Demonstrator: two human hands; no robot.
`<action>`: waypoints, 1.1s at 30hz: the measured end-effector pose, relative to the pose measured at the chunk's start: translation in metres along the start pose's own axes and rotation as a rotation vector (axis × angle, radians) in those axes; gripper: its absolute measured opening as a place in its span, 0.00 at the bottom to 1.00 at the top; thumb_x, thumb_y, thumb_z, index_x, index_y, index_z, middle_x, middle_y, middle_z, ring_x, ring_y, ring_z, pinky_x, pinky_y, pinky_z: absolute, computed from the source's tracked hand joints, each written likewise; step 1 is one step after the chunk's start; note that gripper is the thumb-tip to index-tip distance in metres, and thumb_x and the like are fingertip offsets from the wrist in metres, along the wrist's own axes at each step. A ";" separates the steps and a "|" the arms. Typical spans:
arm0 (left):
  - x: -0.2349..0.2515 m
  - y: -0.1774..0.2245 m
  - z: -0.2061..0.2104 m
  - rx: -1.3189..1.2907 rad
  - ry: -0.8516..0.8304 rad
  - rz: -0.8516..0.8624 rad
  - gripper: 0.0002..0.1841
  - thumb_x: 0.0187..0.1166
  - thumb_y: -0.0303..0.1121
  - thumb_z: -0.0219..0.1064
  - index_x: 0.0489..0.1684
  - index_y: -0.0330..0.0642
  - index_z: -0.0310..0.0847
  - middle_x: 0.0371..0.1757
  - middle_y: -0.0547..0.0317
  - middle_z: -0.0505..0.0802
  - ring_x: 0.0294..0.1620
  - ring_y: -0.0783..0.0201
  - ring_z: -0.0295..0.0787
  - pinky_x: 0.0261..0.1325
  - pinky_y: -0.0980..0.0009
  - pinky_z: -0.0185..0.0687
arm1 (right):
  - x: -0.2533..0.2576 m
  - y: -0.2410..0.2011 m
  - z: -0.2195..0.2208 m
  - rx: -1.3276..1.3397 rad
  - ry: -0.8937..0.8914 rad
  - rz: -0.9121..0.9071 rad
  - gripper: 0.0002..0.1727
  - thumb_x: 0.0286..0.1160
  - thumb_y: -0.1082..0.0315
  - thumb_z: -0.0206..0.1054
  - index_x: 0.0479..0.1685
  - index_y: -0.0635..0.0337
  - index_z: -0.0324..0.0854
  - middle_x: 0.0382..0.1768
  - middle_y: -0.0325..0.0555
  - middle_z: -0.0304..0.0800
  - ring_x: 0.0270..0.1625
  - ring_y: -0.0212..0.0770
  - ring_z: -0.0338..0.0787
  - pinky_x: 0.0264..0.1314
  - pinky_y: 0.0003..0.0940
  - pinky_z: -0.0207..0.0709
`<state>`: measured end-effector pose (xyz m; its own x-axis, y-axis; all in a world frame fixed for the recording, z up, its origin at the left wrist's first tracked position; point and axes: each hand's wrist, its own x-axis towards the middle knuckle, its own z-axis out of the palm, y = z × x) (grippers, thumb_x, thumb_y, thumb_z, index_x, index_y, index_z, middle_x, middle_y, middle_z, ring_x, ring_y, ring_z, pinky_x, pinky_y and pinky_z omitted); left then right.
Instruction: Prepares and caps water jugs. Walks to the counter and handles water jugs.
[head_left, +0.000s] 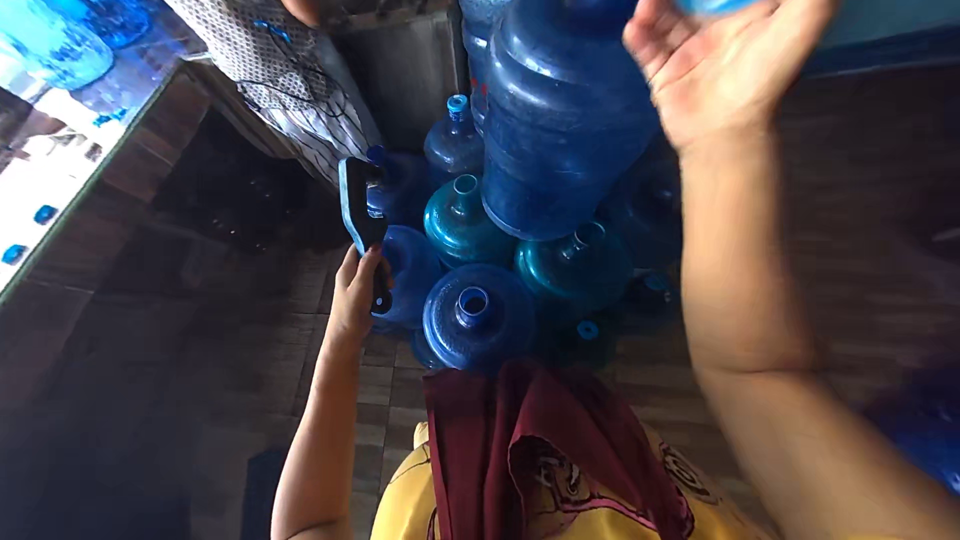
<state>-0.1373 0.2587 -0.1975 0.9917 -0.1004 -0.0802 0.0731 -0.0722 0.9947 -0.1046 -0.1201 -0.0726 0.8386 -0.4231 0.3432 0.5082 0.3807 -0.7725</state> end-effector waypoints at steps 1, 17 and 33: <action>-0.001 -0.002 0.003 -0.010 -0.029 0.010 0.16 0.93 0.44 0.43 0.57 0.48 0.75 0.28 0.69 0.85 0.25 0.75 0.83 0.28 0.79 0.82 | -0.015 0.010 -0.011 0.059 0.017 0.073 0.31 0.94 0.52 0.20 0.57 0.61 0.69 0.40 0.48 0.91 0.45 0.43 0.95 0.56 0.39 0.89; -0.030 -0.012 0.129 0.642 -0.293 0.512 0.26 0.88 0.40 0.58 0.83 0.39 0.71 0.61 0.41 0.90 0.57 0.48 0.90 0.59 0.45 0.86 | -0.204 0.091 -0.070 -0.043 -0.181 0.708 0.19 0.83 0.64 0.38 0.39 0.50 0.79 0.33 0.35 0.91 0.41 0.37 0.93 0.54 0.41 0.89; -0.046 -0.029 0.218 0.924 -0.752 0.676 0.20 0.85 0.36 0.61 0.69 0.34 0.84 0.56 0.38 0.92 0.61 0.41 0.89 0.64 0.46 0.81 | -0.252 0.067 -0.108 0.000 0.220 0.751 0.27 0.96 0.56 0.35 0.27 0.51 0.74 0.14 0.30 0.75 0.17 0.27 0.78 0.31 0.23 0.83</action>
<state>-0.2084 0.0492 -0.2362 0.4882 -0.8681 0.0898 -0.7881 -0.3943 0.4727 -0.3033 -0.0768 -0.2688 0.8996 -0.2055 -0.3853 -0.1798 0.6298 -0.7557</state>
